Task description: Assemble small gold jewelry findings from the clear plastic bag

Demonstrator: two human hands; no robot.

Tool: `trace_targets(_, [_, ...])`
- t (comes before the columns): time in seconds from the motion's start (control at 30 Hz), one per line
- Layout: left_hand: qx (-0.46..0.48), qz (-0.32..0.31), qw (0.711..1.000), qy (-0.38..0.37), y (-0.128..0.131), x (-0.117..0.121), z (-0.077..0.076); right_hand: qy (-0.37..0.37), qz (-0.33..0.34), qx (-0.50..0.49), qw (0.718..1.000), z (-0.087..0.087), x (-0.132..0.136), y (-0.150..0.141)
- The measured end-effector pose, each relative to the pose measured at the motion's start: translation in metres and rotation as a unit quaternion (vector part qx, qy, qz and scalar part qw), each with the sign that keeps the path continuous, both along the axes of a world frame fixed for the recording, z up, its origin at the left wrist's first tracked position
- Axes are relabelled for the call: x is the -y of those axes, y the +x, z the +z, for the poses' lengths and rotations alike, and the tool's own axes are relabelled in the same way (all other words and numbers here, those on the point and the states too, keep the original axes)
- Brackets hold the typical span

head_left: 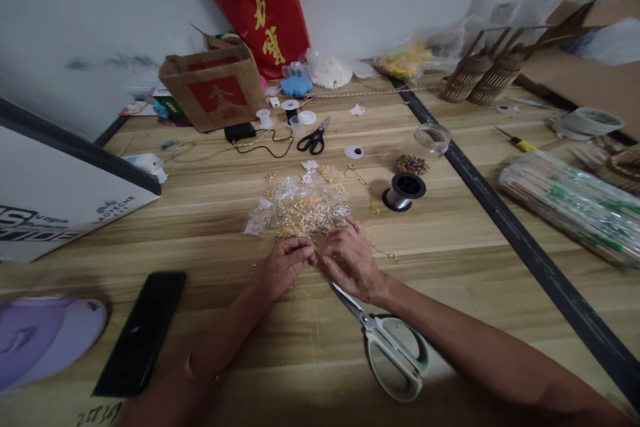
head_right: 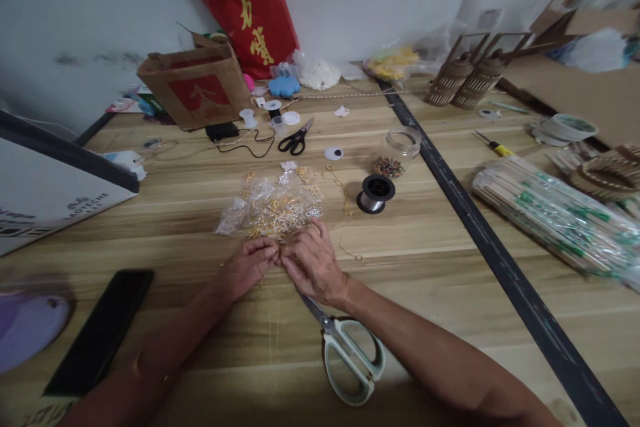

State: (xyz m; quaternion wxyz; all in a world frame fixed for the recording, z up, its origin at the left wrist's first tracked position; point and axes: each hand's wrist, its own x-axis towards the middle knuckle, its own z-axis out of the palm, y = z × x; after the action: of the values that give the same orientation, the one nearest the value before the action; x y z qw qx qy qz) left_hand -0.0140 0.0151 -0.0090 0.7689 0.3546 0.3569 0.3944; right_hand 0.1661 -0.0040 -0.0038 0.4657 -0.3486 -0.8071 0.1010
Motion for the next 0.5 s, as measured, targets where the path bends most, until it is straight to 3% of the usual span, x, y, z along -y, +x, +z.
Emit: trace_targets(0.5, [0.033, 0.008, 0.999, -0.029, -0.0007, -0.0032, 0.0015, 0.008, -0.004, -0.004, 1.0, 0.0018, -0.0005, -0.0011])
